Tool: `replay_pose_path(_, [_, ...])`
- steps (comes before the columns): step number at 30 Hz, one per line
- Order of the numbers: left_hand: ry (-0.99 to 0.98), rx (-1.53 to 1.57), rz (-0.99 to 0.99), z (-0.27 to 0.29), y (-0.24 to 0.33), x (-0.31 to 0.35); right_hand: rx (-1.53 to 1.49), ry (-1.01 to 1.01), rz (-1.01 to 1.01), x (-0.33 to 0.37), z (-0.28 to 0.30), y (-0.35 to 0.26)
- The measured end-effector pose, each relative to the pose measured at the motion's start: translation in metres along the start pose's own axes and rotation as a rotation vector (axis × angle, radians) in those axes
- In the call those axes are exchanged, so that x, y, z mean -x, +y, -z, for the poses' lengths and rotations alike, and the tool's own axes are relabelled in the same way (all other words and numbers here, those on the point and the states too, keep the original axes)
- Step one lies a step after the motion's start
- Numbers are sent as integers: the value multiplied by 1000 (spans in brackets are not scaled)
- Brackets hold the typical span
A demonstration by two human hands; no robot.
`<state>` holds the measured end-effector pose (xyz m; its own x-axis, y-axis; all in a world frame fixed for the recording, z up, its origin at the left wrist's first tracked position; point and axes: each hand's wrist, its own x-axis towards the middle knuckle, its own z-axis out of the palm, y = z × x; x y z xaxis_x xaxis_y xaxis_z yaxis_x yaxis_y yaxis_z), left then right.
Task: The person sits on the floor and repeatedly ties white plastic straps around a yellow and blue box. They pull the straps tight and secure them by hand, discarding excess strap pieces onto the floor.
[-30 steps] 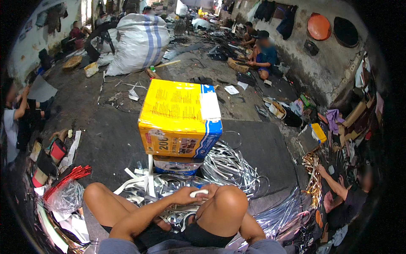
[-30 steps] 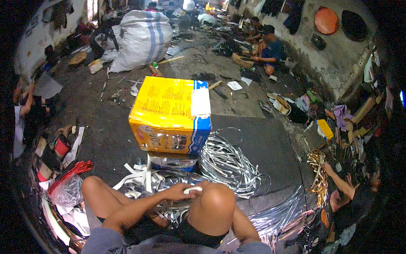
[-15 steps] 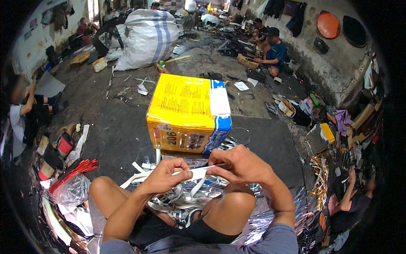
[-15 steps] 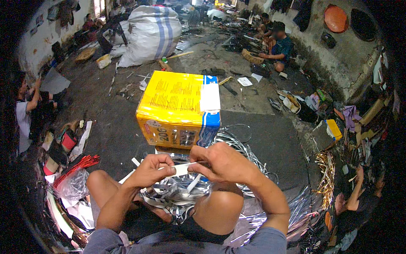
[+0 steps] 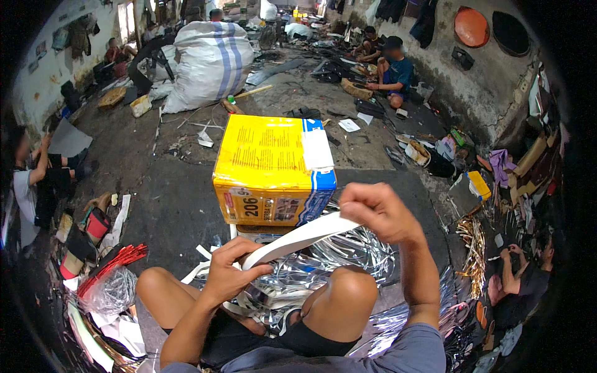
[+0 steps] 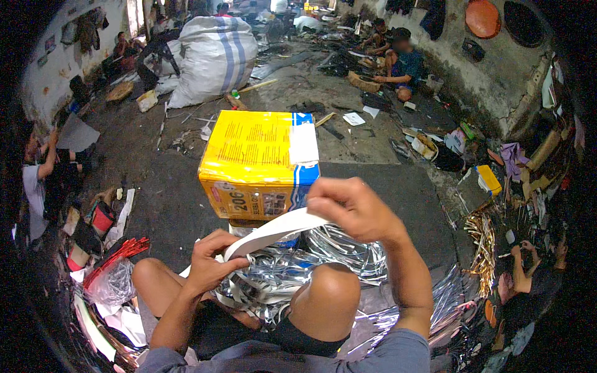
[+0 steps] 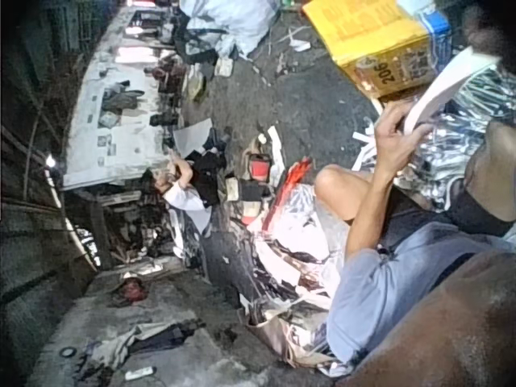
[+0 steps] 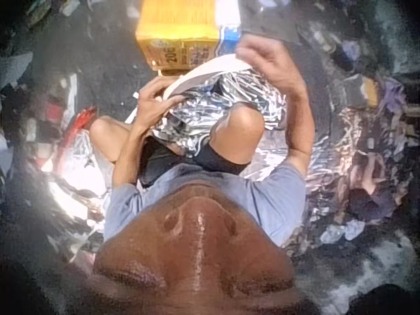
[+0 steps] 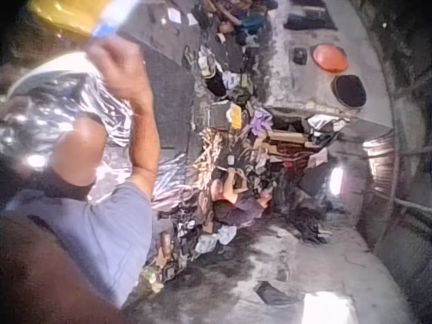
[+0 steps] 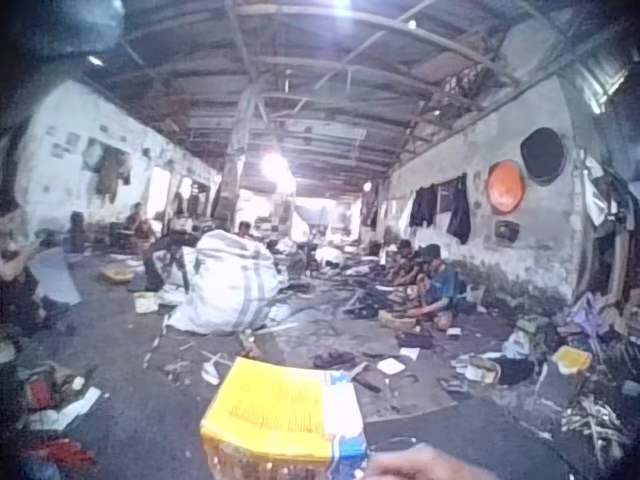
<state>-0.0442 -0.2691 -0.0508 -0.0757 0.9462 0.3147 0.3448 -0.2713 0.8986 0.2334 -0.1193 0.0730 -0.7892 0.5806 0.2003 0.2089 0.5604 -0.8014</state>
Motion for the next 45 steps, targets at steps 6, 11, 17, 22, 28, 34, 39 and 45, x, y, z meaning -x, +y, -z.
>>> replay_pose_path(6, [-114,372,141,10,-14,9,260,-301,-272,17,21,11])
replay_pose_path(11, [-381,92,85,-3,12,-10,250,-273,135,-1,-40,24])
replay_pose_path(17, [-407,-29,188,-9,32,-22,-150,-520,-190,-13,-67,23])
replay_pose_path(22, [-384,258,418,8,23,-20,-49,-401,-98,-7,-61,21])
replay_pose_path(28, [-193,-310,-130,5,39,-16,258,-232,163,-8,-71,23])
replay_pose_path(34, [-260,-146,14,17,59,-37,-395,-387,-86,-21,-80,37])
replay_pose_path(39, [-174,-154,135,110,44,-81,-369,-220,-338,-35,-42,52])
replay_pose_path(45, [-42,-375,19,185,6,-137,-19,-113,-214,-71,12,57])
